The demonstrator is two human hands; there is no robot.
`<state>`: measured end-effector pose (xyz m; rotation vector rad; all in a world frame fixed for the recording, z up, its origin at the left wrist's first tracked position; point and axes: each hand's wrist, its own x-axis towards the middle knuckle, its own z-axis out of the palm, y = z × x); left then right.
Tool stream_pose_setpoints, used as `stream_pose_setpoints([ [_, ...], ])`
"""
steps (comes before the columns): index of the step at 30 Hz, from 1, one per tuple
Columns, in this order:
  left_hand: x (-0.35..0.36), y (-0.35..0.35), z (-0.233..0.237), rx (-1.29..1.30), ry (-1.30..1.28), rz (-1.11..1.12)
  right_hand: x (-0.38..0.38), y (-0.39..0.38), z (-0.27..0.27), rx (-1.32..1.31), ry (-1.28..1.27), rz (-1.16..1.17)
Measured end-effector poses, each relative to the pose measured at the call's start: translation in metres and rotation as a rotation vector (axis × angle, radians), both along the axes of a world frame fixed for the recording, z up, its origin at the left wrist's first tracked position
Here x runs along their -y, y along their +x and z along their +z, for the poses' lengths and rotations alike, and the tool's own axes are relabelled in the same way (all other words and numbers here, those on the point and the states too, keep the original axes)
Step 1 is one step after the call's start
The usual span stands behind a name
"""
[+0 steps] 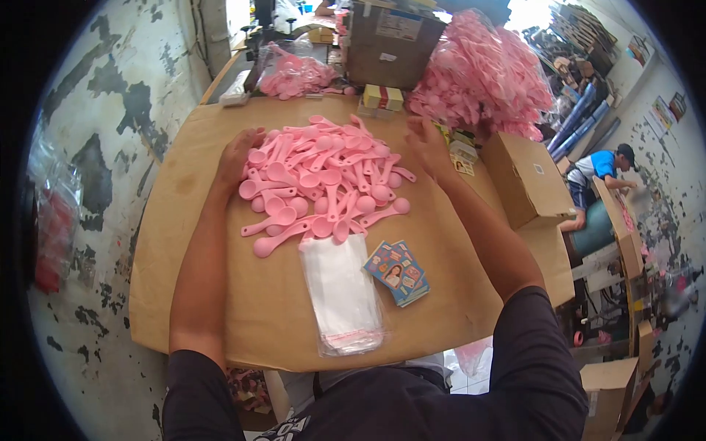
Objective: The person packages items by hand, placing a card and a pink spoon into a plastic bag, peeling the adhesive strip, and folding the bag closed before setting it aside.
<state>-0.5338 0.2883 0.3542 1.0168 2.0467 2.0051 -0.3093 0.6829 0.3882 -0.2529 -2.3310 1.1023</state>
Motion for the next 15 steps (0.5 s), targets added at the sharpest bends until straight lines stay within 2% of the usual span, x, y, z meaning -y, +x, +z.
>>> stream_pose_setpoints([
  [1,0.0,0.003,0.002,0.017,0.017,-0.009,0.009,0.011,0.013,-0.002,-0.003,-0.013],
  [3,0.001,0.003,0.004,0.041,0.03,-0.031,0.053,0.038,0.075,-0.083,0.424,-0.013],
  [5,0.002,-0.01,-0.007,0.096,0.045,-0.071,0.068,0.059,0.113,-0.219,0.271,0.165],
  [7,0.004,-0.019,-0.013,0.118,0.061,-0.1,0.083,0.092,0.155,-0.178,0.017,0.288],
  [11,0.005,-0.016,-0.006,0.15,0.047,-0.082,0.09,0.177,0.217,-0.106,0.044,0.271],
  [13,0.004,-0.013,-0.005,0.166,0.052,-0.09,0.085,0.221,0.228,-0.124,0.032,0.47],
  [14,0.003,-0.013,-0.006,0.178,0.06,-0.067,0.08,0.243,0.231,-0.122,0.029,0.441],
  [15,0.003,-0.014,-0.007,0.181,0.054,-0.092,0.076,0.264,0.233,-0.055,-0.024,0.578],
])
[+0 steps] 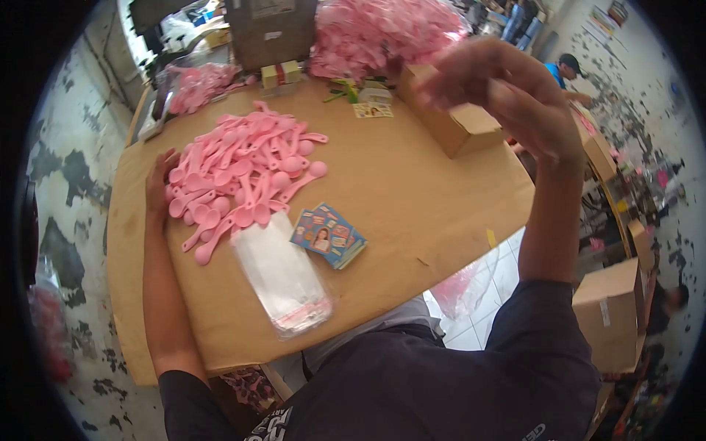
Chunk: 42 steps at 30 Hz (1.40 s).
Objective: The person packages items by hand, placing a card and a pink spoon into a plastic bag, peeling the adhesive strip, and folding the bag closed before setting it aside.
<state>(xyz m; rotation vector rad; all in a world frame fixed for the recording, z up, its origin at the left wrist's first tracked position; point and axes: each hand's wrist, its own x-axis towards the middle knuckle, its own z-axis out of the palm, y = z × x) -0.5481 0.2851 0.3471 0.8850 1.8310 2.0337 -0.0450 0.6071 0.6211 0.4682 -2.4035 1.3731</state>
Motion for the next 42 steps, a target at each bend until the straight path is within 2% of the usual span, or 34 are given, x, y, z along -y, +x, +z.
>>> stream_pose_setpoints([
  [1,0.0,-0.002,-0.001,0.028,0.006,-0.012,-0.007,0.022,0.002,0.074,-0.029,0.141],
  [2,0.0,-0.003,-0.001,0.055,0.01,-0.022,-0.032,0.048,0.001,0.072,-0.034,0.121],
  [4,0.0,0.005,0.004,0.058,0.003,-0.039,-0.089,0.096,-0.011,0.568,-0.099,-0.417],
  [5,0.0,0.007,0.006,0.059,0.007,-0.032,-0.091,0.105,-0.018,0.564,-0.104,-0.429],
  [11,0.003,-0.007,-0.003,0.019,-0.019,-0.042,-0.089,0.149,-0.056,-0.072,-0.103,-1.052],
  [12,0.003,-0.01,-0.005,0.029,-0.013,-0.036,-0.083,0.152,-0.057,0.057,-0.004,-1.255],
  [13,0.003,-0.011,-0.005,0.037,-0.004,-0.028,-0.077,0.154,-0.062,0.055,-0.008,-1.266],
  [15,0.005,-0.01,-0.004,0.044,-0.007,-0.03,-0.069,0.157,-0.08,0.047,0.648,-1.263],
  [16,0.005,-0.01,-0.003,0.053,0.004,-0.007,-0.075,0.164,-0.09,0.073,0.482,-1.208],
  [17,0.006,-0.009,-0.004,0.063,0.013,0.015,-0.077,0.171,-0.103,0.078,0.475,-1.214],
  [19,0.006,-0.01,-0.003,0.067,0.006,0.004,-0.072,0.182,-0.12,0.154,0.14,-1.152],
  [21,0.007,-0.007,-0.002,0.072,-0.006,-0.004,-0.061,0.192,-0.13,0.206,0.208,-1.151],
  [23,0.005,-0.002,0.002,0.062,0.002,0.012,-0.05,0.2,-0.139,0.275,0.38,-1.173],
  [25,0.004,-0.011,-0.002,0.072,0.013,0.024,-0.049,0.213,-0.159,0.185,0.38,-1.18],
  [28,0.008,-0.024,-0.014,0.024,0.02,0.11,-0.032,0.216,-0.181,-0.056,0.101,-1.311],
  [31,0.013,-0.015,-0.002,-0.062,0.047,0.263,-0.003,0.204,-0.196,-0.201,-0.121,-1.283],
  [35,0.017,-0.006,0.005,-0.183,0.094,0.474,0.035,0.18,-0.22,-0.284,-0.182,-1.282],
  [37,0.024,-0.002,0.011,-0.233,0.162,0.561,0.054,0.167,-0.225,-0.246,-0.235,-1.231],
  [38,0.026,0.003,0.014,-0.217,0.218,0.563,0.062,0.161,-0.227,-0.186,-0.17,-1.17],
  [42,0.031,0.059,0.049,-0.234,0.225,0.481,0.07,0.146,-0.231,-0.018,-0.057,-0.872],
])
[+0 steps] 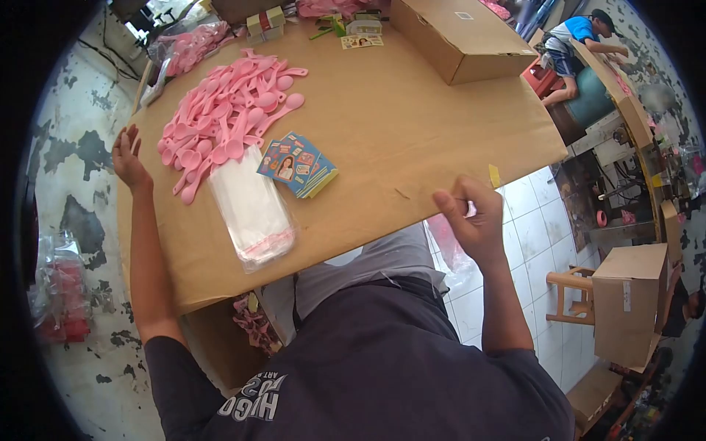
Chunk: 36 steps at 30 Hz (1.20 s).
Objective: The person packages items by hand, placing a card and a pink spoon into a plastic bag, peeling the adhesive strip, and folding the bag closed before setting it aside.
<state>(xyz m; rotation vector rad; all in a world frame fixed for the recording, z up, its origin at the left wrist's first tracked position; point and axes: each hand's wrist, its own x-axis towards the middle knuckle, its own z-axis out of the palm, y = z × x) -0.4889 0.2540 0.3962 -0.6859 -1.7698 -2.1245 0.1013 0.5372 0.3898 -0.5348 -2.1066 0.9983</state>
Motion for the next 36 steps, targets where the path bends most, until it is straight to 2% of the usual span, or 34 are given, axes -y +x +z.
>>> stream_pose_setpoints([
  [2,0.004,0.037,0.019,-0.013,0.004,-0.026,0.002,-0.007,0.003,0.023,-0.013,0.104],
  [4,0.014,0.074,0.034,-0.045,0.01,-0.082,0.007,-0.014,0.001,-0.019,-0.259,0.275],
  [8,0.031,0.159,0.052,-0.071,-0.034,-0.118,0.017,-0.026,0.005,0.014,-0.275,0.401],
  [9,0.033,0.18,0.05,-0.075,-0.034,-0.111,0.02,-0.033,0.005,0.012,-0.276,0.418],
  [11,0.036,0.224,0.041,-0.11,-0.006,-0.118,0.033,-0.052,0.007,-0.128,-0.222,0.583],
  [12,0.034,0.246,0.034,-0.141,0.021,-0.134,0.039,-0.059,0.009,-0.104,-0.215,0.694],
  [14,0.025,0.286,0.022,-0.144,0.08,-0.278,0.067,-0.079,0.015,-0.127,-0.331,0.92],
  [16,0.005,0.331,0.015,-0.072,0.175,-0.57,0.098,-0.096,0.01,-0.132,-0.456,1.233],
  [17,-0.002,0.349,0.013,-0.008,0.11,-0.776,0.112,-0.102,0.013,-0.133,-0.448,1.242],
  [18,-0.012,0.36,0.016,0.037,0.041,-1.109,0.124,-0.107,0.019,-0.085,-0.253,1.375],
  [19,-0.021,0.374,0.016,-0.002,-0.076,-1.308,0.13,-0.109,0.023,-0.037,-0.053,1.5],
  [20,-0.026,0.385,0.016,-0.041,-0.201,-1.502,0.13,-0.11,0.026,-0.04,-0.048,1.51],
  [23,-0.022,0.394,0.023,0.09,-0.113,-1.35,0.115,-0.114,0.036,-0.046,-0.005,1.486],
  [24,-0.023,0.392,0.02,-0.046,-0.133,-1.26,0.11,-0.113,0.037,-0.046,0.003,1.471],
  [25,-0.022,0.396,0.022,-0.051,-0.134,-1.259,0.106,-0.111,0.038,-0.044,0.015,1.454],
  [27,-0.021,0.406,0.026,-0.156,-0.083,-1.002,0.1,-0.112,0.036,-0.118,-0.015,1.408],
  [28,-0.019,0.406,0.024,-0.164,-0.084,-1.002,0.096,-0.115,0.041,-0.205,0.078,1.342],
  [30,-0.013,0.404,0.016,-0.311,-0.112,-0.81,0.092,-0.118,0.05,-0.296,0.165,1.273],
  [33,-0.013,0.399,0.016,-0.274,-0.079,-0.807,0.09,-0.119,0.055,-0.299,0.133,1.245],
  [36,-0.017,0.392,0.025,-0.215,-0.049,-0.867,0.107,-0.115,0.051,-0.268,0.008,1.384],
])
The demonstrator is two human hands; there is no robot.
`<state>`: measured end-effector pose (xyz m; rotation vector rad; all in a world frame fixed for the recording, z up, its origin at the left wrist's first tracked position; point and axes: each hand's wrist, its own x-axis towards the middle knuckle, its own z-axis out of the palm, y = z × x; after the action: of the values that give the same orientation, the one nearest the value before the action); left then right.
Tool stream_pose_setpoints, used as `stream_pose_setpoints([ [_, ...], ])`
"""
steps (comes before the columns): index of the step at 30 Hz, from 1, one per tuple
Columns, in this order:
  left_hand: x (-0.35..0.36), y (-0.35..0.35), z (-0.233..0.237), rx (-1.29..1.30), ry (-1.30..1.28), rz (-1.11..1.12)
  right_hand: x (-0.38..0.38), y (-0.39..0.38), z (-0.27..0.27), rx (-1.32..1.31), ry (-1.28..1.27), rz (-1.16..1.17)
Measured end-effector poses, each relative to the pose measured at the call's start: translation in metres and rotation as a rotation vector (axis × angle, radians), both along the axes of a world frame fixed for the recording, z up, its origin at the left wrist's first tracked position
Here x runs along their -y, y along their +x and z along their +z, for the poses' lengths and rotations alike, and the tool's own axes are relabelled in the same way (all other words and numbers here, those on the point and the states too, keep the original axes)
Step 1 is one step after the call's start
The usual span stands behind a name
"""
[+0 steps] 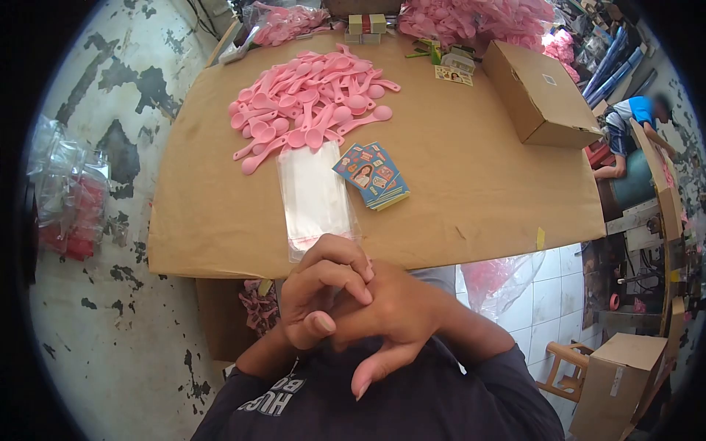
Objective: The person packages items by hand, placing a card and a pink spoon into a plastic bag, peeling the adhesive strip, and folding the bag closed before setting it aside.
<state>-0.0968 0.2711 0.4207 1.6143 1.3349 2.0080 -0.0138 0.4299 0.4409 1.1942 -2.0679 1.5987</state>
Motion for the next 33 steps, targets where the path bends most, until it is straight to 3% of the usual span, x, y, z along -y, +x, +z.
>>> stream_pose_setpoints([
  [2,-0.003,-0.002,0.005,0.023,-0.008,-0.061,0.011,0.002,-0.008,0.102,-0.112,0.192],
  [5,-0.011,0.006,0.01,-0.059,-0.011,-0.222,0.012,0.004,-0.007,0.114,-0.091,0.273],
  [7,-0.009,0.017,0.008,-0.042,-0.039,0.008,0.008,0.005,-0.01,0.119,-0.086,0.266],
  [10,-0.014,0.019,0.009,-0.121,0.02,0.162,0.005,0.004,-0.008,0.084,-0.08,0.22],
  [18,-0.009,0.02,0.001,-0.03,0.052,0.197,0.012,0.003,-0.012,-0.006,-0.142,0.128],
  [27,-0.004,0.016,-0.005,-0.069,0.121,0.25,0.008,0.002,-0.006,0.077,0.0,0.077],
  [33,-0.018,0.021,0.0,0.006,0.19,0.318,0.015,-0.005,-0.008,0.004,-0.167,0.065],
])
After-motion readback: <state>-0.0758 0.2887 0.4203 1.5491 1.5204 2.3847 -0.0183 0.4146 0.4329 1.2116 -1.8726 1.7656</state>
